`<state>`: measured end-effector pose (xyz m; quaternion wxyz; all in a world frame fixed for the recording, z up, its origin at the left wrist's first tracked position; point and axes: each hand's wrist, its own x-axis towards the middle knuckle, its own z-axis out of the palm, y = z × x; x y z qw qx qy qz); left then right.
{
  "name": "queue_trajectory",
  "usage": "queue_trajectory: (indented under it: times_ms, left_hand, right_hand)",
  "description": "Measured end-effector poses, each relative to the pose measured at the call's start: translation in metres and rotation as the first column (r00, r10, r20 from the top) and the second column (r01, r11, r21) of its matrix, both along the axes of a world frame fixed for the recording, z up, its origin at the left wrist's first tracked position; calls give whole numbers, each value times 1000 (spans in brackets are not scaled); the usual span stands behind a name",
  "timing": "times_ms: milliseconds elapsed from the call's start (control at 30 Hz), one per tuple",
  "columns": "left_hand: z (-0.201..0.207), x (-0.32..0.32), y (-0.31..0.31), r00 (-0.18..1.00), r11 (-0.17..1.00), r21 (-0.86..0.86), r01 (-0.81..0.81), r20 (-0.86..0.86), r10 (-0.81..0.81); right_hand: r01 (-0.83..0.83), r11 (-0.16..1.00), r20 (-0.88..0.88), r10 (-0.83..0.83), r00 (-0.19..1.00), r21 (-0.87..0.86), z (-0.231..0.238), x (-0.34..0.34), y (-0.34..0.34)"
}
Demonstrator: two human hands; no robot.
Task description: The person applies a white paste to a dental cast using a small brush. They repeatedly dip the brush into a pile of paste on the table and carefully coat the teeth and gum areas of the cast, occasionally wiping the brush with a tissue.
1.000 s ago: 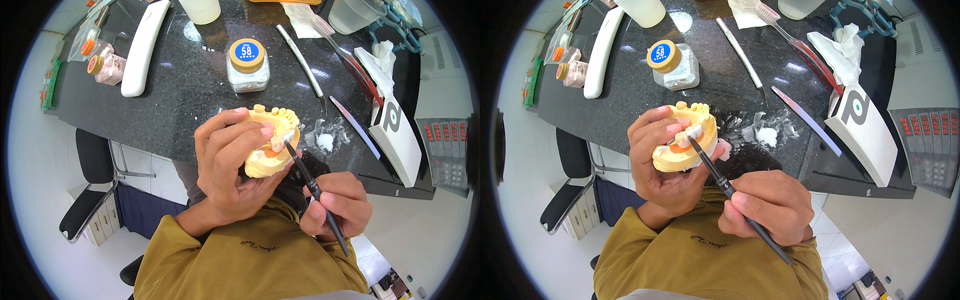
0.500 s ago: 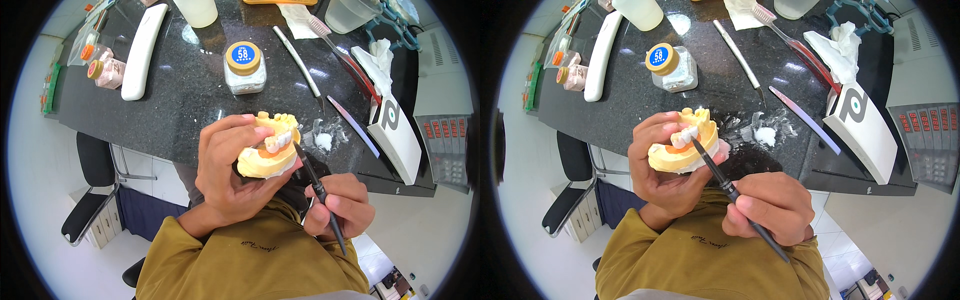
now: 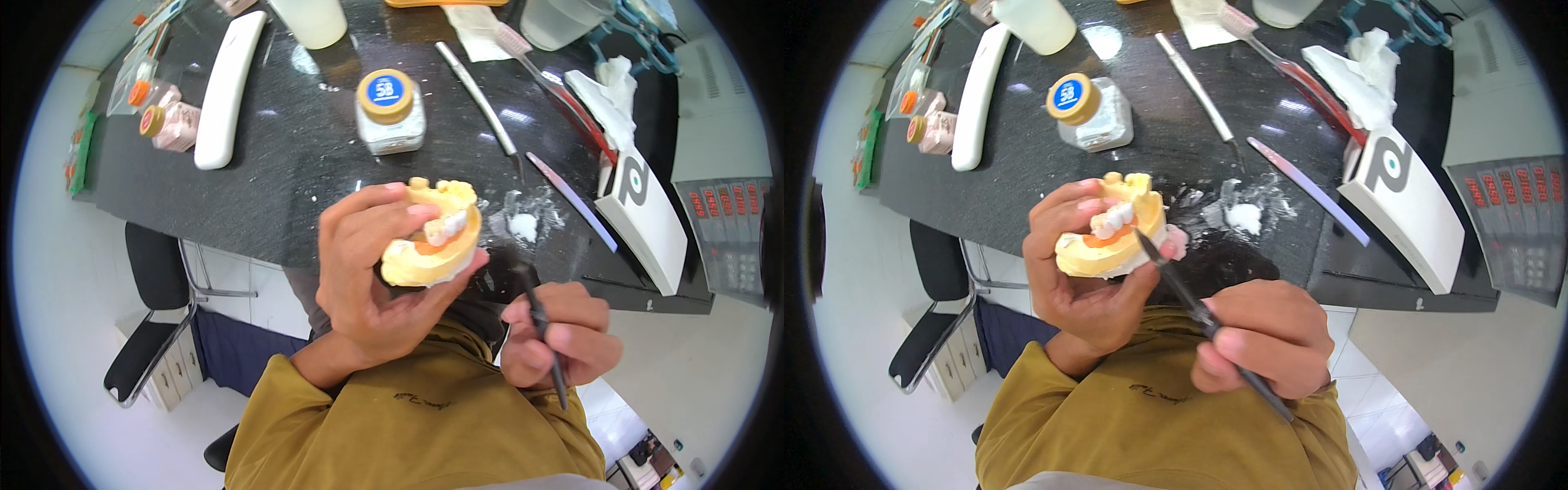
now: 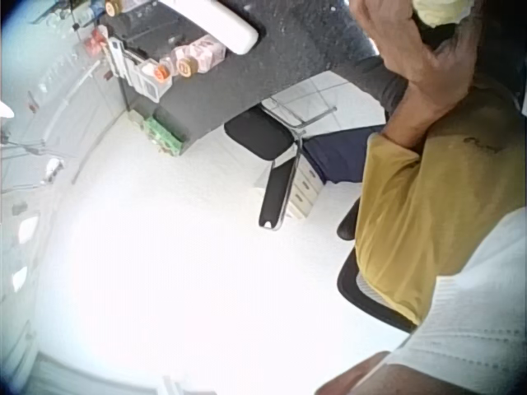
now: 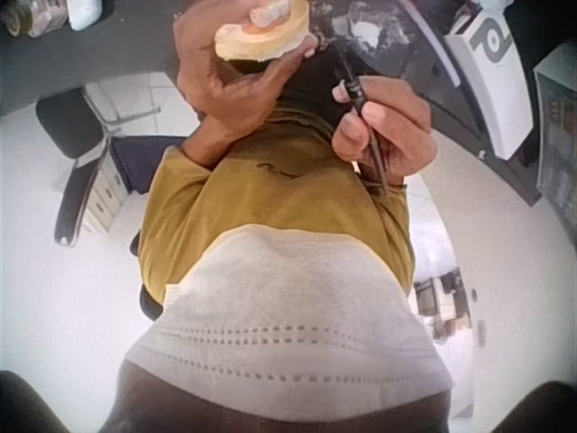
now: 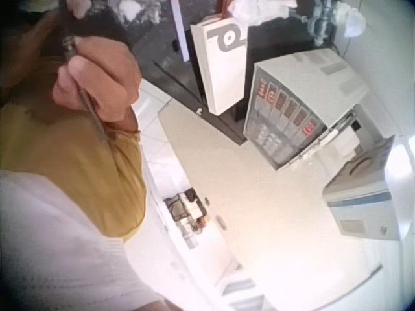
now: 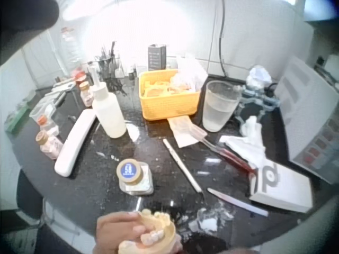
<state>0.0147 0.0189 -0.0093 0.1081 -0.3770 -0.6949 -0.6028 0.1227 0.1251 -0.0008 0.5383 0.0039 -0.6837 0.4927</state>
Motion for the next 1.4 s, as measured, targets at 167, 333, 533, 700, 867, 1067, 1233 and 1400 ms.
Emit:
queue_trajectory:
  times_ms: [167, 333, 533, 700, 867, 1067, 1233, 1400]
  left_hand:
    - [-2, 1, -4, 997, 998, -43, -48, -67, 46]
    - [-2, -2, -3, 990, 1000, -6, -28, -135, 27]
    - [7, -5, -9, 977, 997, -69, -16, -211, 1]
    - [8, -9, -14, 953, 992, -87, -88, -298, 58]
    - [11, -10, -19, 936, 984, -137, -117, -346, 64]
    - [13, -9, -20, 948, 992, -113, -61, -318, 23]
    - [25, -4, -18, 967, 975, 4, 223, 129, -221]
    - [44, 4, -29, 809, 938, 0, 346, 506, -298]
  right_hand:
    - [179, 983, -89, -182, 979, -47, 26, 6, 52]
    - [107, 703, 523, -613, 592, 703, 59, -11, 137]
    - [-145, 729, 733, -615, 291, 669, 60, -25, 147]
    - [-47, 818, 806, -554, 208, 574, 58, -32, 140]
    - [134, 740, 677, -661, 324, 659, 58, -31, 137]
    - [385, 613, 350, -748, 565, 690, 74, -23, 118]
    - [210, 829, 520, -499, 693, 518, 90, -17, 64]
    - [-54, 896, 575, -236, 783, 441, 80, -22, 42]
